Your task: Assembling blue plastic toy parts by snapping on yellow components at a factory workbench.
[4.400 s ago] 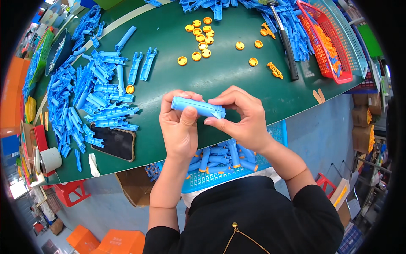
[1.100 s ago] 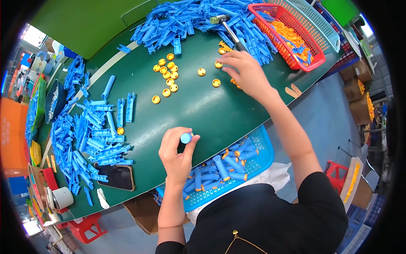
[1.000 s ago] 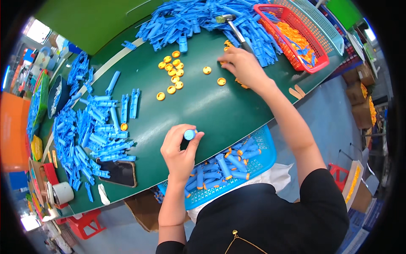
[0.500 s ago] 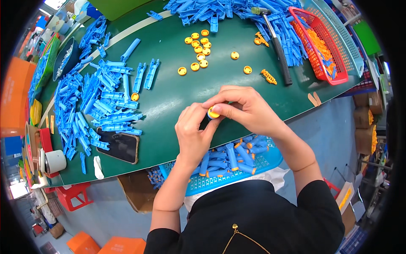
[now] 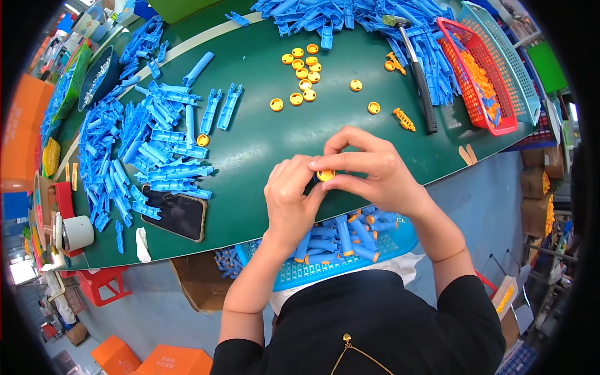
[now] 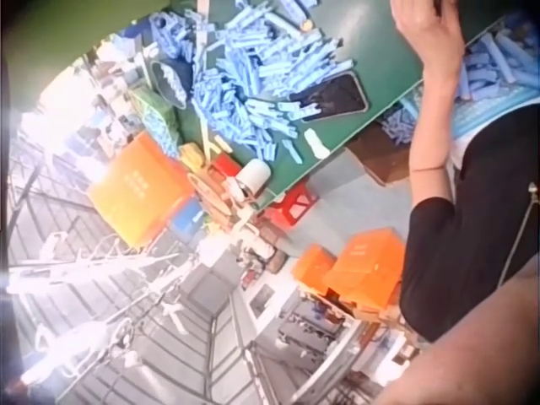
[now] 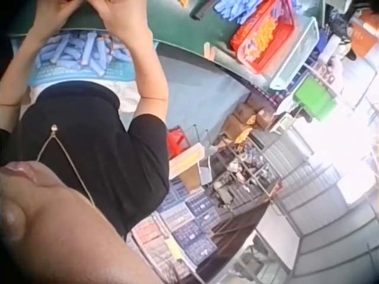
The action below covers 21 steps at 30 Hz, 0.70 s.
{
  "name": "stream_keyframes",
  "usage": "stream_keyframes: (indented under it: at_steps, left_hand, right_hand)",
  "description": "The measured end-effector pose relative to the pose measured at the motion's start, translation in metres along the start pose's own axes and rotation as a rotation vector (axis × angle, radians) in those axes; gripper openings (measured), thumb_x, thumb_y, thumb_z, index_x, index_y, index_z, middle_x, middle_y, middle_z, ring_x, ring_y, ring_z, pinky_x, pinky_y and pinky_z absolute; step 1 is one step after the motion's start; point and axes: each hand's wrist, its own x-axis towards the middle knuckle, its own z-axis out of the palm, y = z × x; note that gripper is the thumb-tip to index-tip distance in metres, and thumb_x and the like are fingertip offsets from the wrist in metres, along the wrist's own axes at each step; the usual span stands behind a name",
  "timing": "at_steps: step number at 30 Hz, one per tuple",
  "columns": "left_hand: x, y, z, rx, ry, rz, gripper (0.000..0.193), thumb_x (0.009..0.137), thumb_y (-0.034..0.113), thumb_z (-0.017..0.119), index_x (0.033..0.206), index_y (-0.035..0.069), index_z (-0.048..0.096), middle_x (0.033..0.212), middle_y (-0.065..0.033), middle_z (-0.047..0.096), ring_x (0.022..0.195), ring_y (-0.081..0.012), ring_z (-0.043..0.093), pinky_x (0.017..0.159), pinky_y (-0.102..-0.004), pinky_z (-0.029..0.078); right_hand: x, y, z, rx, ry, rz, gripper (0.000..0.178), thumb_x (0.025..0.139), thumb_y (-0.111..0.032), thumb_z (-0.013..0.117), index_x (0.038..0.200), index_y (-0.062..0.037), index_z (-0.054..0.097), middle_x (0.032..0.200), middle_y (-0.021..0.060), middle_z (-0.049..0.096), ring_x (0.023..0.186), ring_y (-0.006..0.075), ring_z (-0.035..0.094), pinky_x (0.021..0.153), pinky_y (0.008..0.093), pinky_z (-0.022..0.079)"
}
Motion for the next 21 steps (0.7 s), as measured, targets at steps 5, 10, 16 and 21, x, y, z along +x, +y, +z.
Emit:
stream_keyframes:
  at_steps: [5,10,16,21]
  left_hand:
    - [0.001,0.001,0.0,0.025,0.008,0.02,0.023,0.068,0.002,0.071,0.088,0.002,0.06,0.085,-0.0087,0.061,0.076,-0.028,0.058,0.067,-0.0371,0.044]
    - [0.002,0.0,0.001,0.026,0.004,0.017,0.024,0.067,0.001,0.071,0.088,0.002,0.06,0.086,-0.0085,0.062,0.077,-0.0279,0.059,0.067,-0.0374,0.045]
    - [0.002,-0.007,-0.007,-0.289,-0.142,-0.133,0.028,0.076,0.005,0.068,0.102,0.002,0.06,0.106,-0.0123,0.062,0.102,-0.0291,0.057,0.084,-0.0355,0.045]
    - [0.004,0.0,-0.004,-0.931,-0.324,-0.437,0.05,0.097,0.04,0.033,0.125,0.001,0.048,0.121,-0.0077,0.051,0.12,-0.0167,0.046,0.103,-0.0302,0.032]
  right_hand:
    - [0.0,0.003,-0.001,0.009,0.001,-0.037,0.031,0.072,-0.004,0.076,0.103,-0.0054,0.071,0.089,0.0071,0.057,0.08,0.0184,0.058,0.067,0.0284,0.049]
    - [0.003,0.009,-0.003,0.013,-0.008,-0.08,0.029,0.073,-0.005,0.075,0.102,-0.006,0.072,0.089,0.0074,0.057,0.08,0.0192,0.058,0.068,0.0286,0.049]
    - [0.007,0.007,-0.002,-0.137,-0.004,-0.179,0.032,0.071,-0.007,0.075,0.103,-0.0088,0.071,0.091,0.0062,0.058,0.086,0.0221,0.058,0.073,0.033,0.049]
    - [0.002,0.015,0.005,-0.204,0.075,-0.19,0.031,0.068,-0.01,0.077,0.099,-0.0118,0.073,0.102,0.0057,0.059,0.105,0.029,0.051,0.09,0.0405,0.043]
